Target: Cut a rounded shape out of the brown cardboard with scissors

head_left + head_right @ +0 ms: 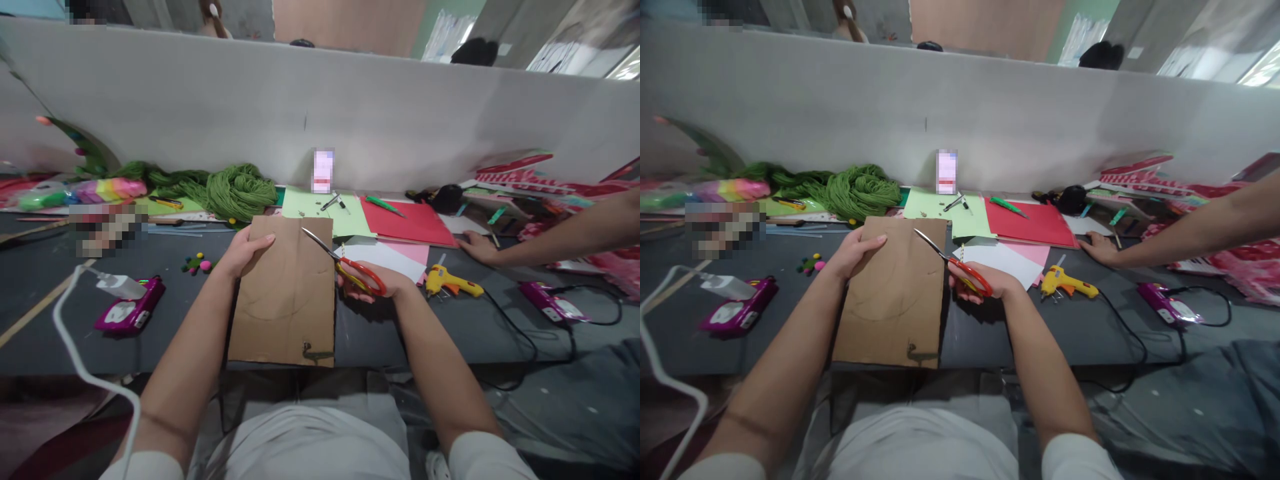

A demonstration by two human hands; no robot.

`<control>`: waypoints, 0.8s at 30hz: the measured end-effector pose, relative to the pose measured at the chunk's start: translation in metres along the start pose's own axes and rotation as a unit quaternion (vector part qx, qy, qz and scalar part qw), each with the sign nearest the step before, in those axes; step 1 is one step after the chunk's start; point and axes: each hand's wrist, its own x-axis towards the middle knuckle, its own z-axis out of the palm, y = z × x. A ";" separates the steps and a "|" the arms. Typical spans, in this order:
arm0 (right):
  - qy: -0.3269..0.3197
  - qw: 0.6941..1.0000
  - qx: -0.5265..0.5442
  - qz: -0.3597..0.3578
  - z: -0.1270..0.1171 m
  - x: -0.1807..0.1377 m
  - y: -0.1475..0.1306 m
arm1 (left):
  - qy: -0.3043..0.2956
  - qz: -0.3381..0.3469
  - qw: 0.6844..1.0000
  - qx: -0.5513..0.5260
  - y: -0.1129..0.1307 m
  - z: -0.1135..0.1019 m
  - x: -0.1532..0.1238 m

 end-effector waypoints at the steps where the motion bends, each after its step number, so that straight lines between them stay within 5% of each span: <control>1: 0.002 1.000 -0.002 0.000 0.000 -0.001 -0.001 | 0.000 -0.001 1.000 0.000 0.000 0.000 0.000; 8: 0.005 1.000 0.009 0.021 0.000 -0.004 -0.001 | 0.043 0.016 0.999 0.008 0.002 -0.015 0.004; 24: 0.007 1.000 0.011 0.025 0.001 -0.001 0.003 | 0.032 -0.014 0.999 0.026 0.003 -0.014 0.002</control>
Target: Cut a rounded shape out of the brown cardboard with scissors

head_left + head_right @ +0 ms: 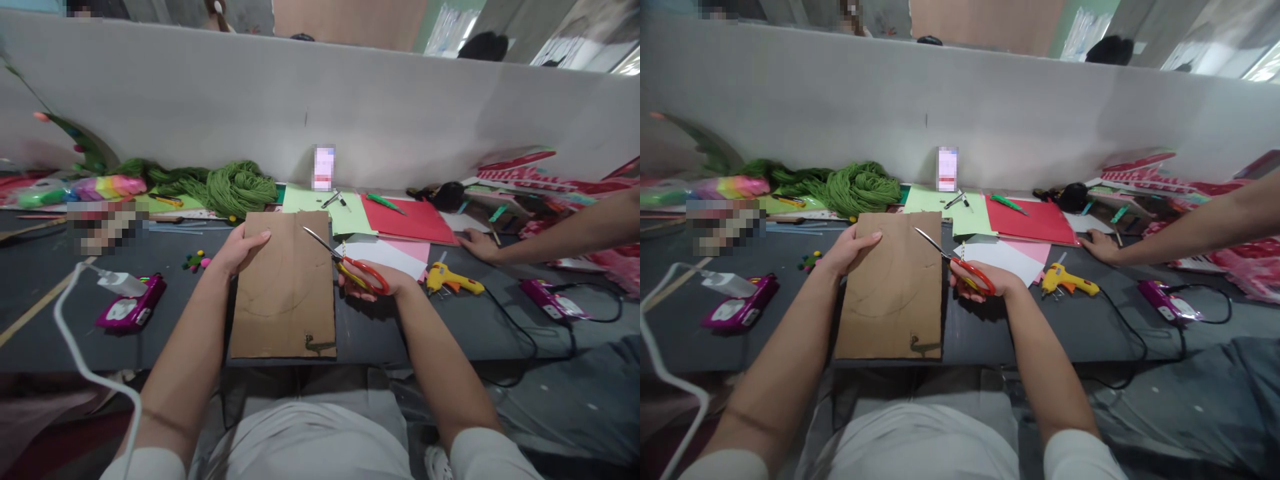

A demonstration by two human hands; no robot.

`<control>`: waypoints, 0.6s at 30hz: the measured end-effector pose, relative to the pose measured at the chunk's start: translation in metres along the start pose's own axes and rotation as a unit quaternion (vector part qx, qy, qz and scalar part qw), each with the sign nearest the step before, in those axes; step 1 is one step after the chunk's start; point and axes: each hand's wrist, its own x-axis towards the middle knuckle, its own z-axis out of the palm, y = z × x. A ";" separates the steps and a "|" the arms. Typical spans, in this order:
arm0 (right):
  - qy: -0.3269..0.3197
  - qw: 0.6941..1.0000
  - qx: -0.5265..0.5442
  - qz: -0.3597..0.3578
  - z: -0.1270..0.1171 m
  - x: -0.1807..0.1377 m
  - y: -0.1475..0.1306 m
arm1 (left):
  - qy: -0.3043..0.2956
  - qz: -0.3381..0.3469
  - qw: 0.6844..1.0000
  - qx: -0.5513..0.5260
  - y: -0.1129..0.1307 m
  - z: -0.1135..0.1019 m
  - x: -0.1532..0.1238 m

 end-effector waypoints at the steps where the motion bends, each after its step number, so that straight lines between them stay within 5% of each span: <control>1: -0.003 1.000 0.006 0.001 0.000 0.000 0.000 | -0.002 -0.003 1.000 0.002 0.000 -0.001 0.000; 18: -0.016 1.000 0.011 -0.009 0.001 0.003 0.005 | -0.018 -0.013 0.999 0.025 0.000 -0.003 -0.001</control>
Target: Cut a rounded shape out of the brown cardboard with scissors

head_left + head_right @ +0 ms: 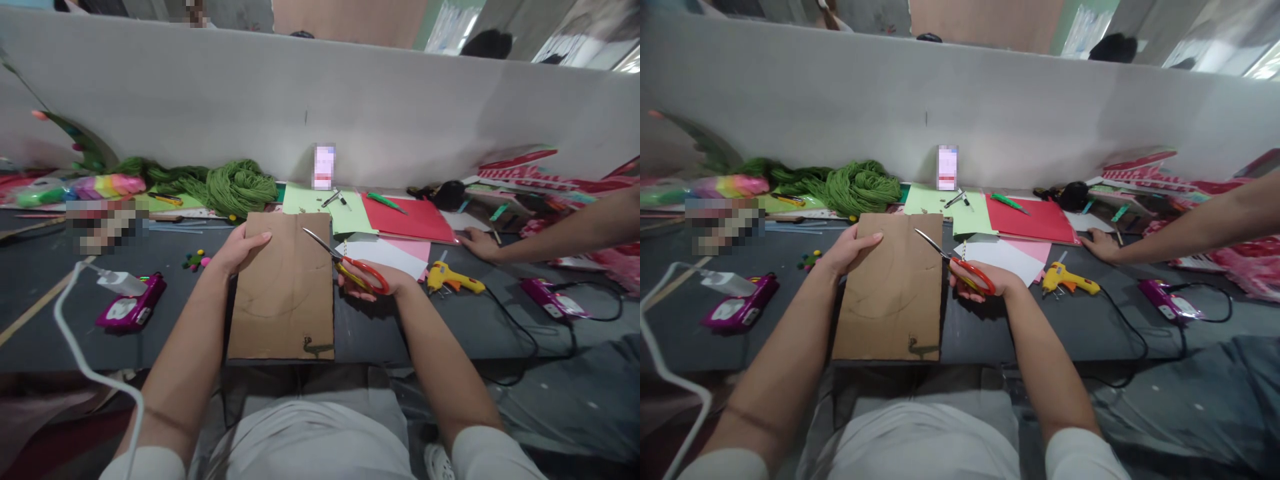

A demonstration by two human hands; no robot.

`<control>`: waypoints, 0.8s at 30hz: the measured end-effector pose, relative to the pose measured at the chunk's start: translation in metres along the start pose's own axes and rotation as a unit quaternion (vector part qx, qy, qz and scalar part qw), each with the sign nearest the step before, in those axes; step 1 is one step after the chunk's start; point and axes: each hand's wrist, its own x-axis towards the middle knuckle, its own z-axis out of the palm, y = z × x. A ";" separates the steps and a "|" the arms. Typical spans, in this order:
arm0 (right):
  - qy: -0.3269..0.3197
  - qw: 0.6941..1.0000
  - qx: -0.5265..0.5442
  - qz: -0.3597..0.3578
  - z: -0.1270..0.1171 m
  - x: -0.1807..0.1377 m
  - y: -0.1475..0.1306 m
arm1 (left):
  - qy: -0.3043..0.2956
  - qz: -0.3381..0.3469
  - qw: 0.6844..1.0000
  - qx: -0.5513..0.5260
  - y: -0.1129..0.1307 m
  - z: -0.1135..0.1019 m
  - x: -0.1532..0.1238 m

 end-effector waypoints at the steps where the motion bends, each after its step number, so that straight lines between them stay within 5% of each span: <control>1: 0.001 1.000 -0.005 0.000 0.000 0.000 0.000 | -0.002 -0.002 1.000 0.002 -0.001 -0.001 0.000; 24: 0.041 0.994 -0.098 -0.037 0.000 0.001 -0.003 | 0.003 0.001 1.000 0.013 -0.004 -0.008 0.004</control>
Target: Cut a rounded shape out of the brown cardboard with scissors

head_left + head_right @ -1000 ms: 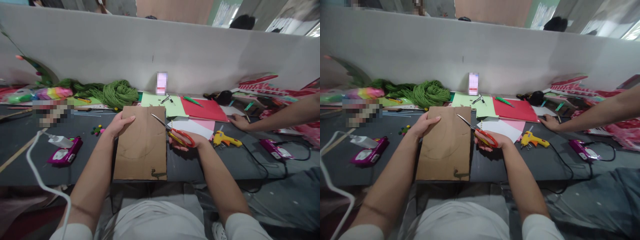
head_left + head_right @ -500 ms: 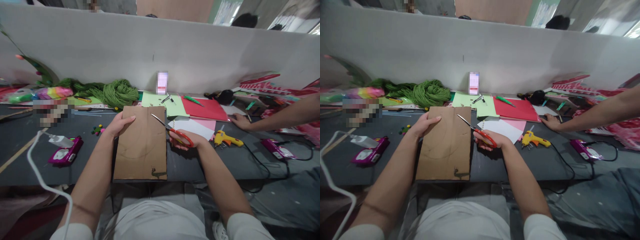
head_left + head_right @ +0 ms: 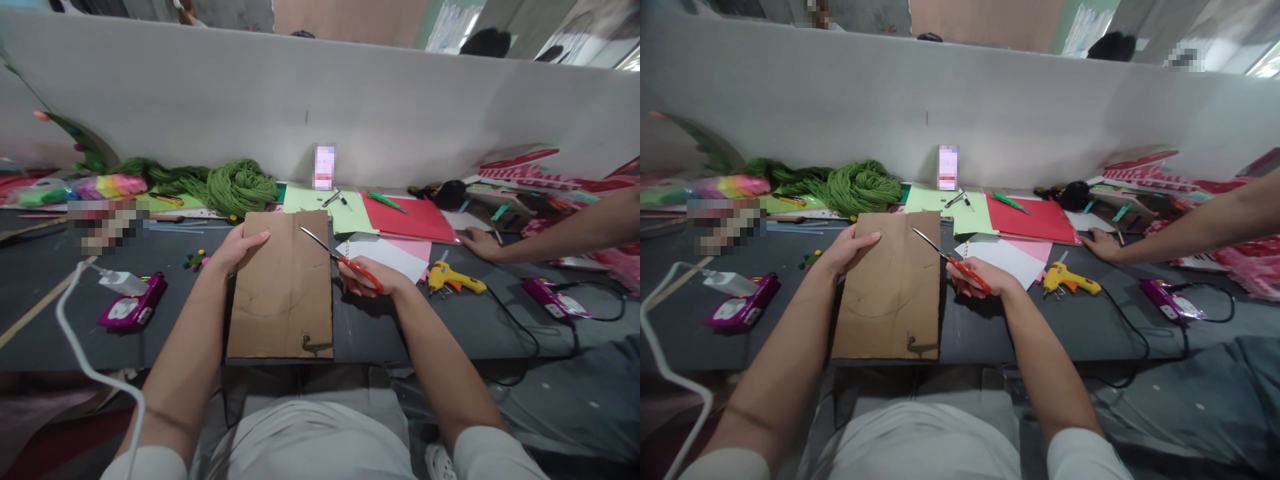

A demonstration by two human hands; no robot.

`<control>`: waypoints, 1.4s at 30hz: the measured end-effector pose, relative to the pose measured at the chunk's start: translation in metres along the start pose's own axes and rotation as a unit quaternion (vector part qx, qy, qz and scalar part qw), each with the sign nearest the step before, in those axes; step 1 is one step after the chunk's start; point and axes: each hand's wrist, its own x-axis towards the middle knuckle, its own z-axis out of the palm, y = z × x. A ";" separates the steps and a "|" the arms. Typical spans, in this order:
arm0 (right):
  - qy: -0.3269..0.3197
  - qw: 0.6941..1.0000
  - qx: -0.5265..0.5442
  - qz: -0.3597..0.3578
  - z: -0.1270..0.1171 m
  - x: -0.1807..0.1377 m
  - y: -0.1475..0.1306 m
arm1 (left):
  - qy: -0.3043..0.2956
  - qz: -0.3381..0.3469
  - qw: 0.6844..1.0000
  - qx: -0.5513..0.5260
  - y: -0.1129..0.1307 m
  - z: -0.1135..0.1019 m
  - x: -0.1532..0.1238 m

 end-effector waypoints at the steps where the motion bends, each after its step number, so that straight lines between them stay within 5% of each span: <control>1: -0.007 1.000 0.005 0.001 0.000 0.000 0.000 | -0.003 0.000 1.000 0.004 0.000 0.000 0.000; 26: -0.034 0.999 0.000 0.010 -0.001 -0.003 -0.002 | -0.011 -0.003 1.000 0.001 0.004 0.010 -0.005; 42: 0.009 0.999 -0.023 0.030 -0.001 0.003 0.004 | 0.005 -0.013 1.000 -0.015 0.001 0.006 -0.001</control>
